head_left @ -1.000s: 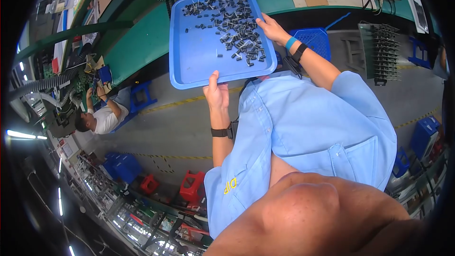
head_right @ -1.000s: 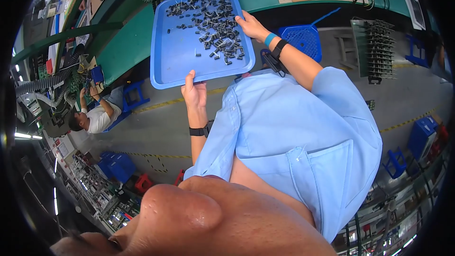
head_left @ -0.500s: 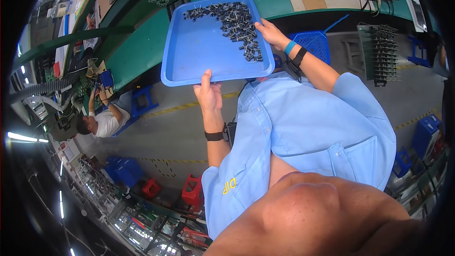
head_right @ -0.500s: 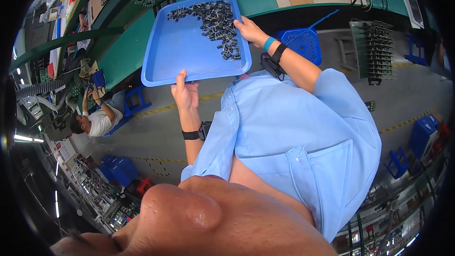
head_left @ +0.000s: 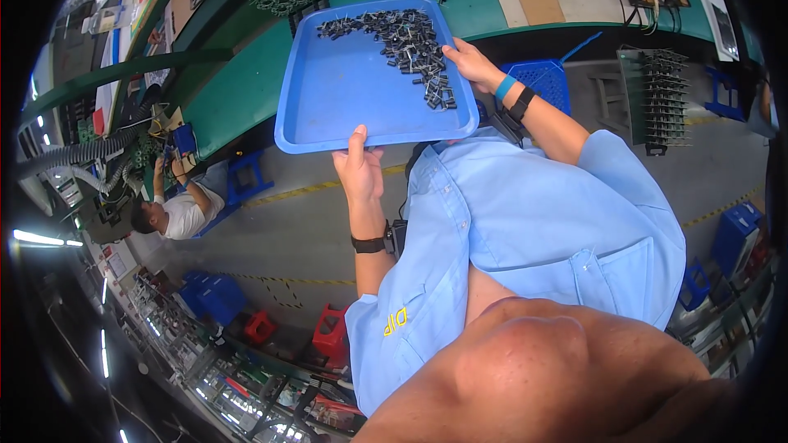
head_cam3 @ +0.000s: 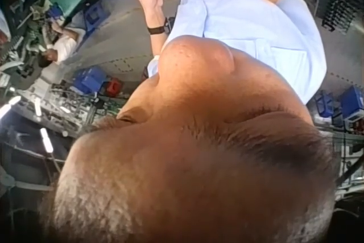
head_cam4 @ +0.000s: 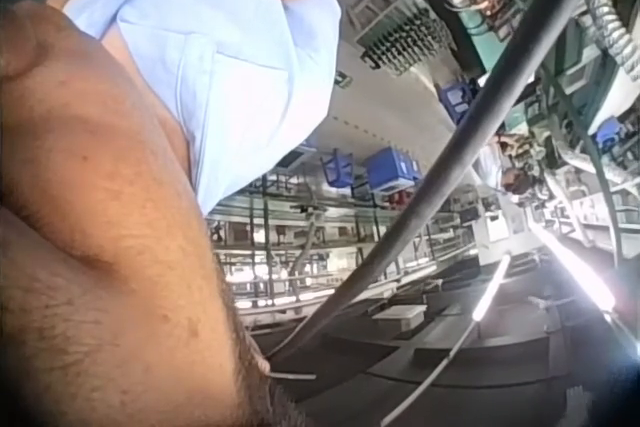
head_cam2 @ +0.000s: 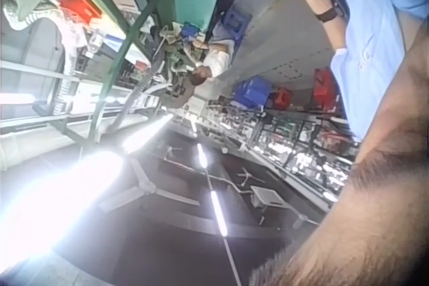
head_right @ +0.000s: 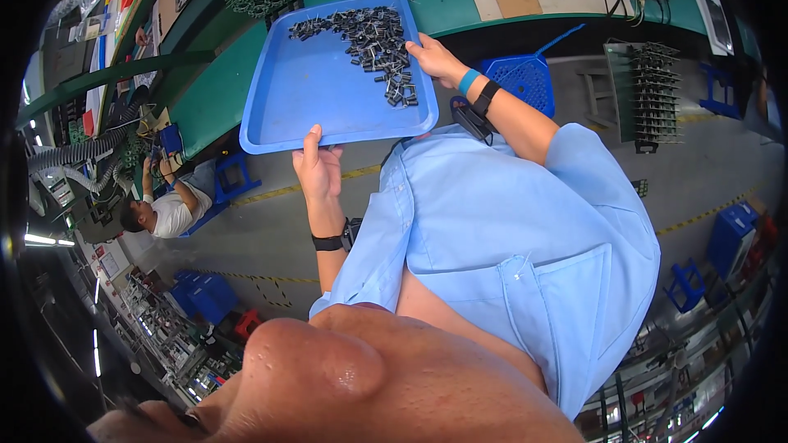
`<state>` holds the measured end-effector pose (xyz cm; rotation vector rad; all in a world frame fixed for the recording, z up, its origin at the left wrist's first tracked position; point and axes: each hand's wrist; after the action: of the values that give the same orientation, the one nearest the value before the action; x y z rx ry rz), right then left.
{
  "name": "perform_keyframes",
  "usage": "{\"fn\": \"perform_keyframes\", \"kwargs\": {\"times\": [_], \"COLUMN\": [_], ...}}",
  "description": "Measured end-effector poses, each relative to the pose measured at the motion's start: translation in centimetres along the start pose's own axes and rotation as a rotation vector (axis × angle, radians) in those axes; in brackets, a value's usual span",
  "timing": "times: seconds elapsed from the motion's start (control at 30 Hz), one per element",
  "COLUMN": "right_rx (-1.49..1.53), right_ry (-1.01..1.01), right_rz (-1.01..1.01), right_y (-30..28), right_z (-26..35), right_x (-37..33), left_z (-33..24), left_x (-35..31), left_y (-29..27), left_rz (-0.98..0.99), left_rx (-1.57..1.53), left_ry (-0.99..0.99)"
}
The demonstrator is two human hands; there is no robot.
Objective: Soldering components onto a circuit board and transporting trays of parts across the production floor.
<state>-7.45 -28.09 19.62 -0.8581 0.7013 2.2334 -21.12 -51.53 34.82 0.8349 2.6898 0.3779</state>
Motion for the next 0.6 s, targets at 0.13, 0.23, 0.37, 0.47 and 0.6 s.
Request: {"fn": "perform_keyframes", "kwargs": {"times": [0.13,0.23,0.37,0.47,0.6], "right_rx": [-0.053,-0.062,0.017,-0.021,-0.023], "right_ry": [-0.044,-0.090,-0.075,-0.080,-0.134], "right_rz": [-0.024,-0.024,0.065,0.031,-0.122], "right_y": [-0.6,-1.9,-3.6,-5.5,-8.6], "right_z": [0.5,0.5,0.7,3.6,5.9], "right_x": [0.5,1.5,1.5,0.8,1.7], "left_z": [0.5,0.9,1.5,1.0,5.4], "left_x": [0.3,0.3,-0.7,1.5,11.2], "left_y": [-0.3,-1.2,-4.4,-6.4,-12.9], "left_rz": [-0.005,0.000,0.212,0.516,0.619], "left_rx": [-0.023,-0.035,-0.021,0.399,0.854], "left_ry": [-0.044,-0.091,-0.113,-0.004,0.246]}}
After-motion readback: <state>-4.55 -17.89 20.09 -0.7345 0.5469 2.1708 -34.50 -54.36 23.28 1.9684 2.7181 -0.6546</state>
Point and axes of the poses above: each hand's wrist, its own x-axis towards the middle knuckle, its own y-axis out of the palm, z = x × y, and after that the axes turned 13 degrees about y, right-handed
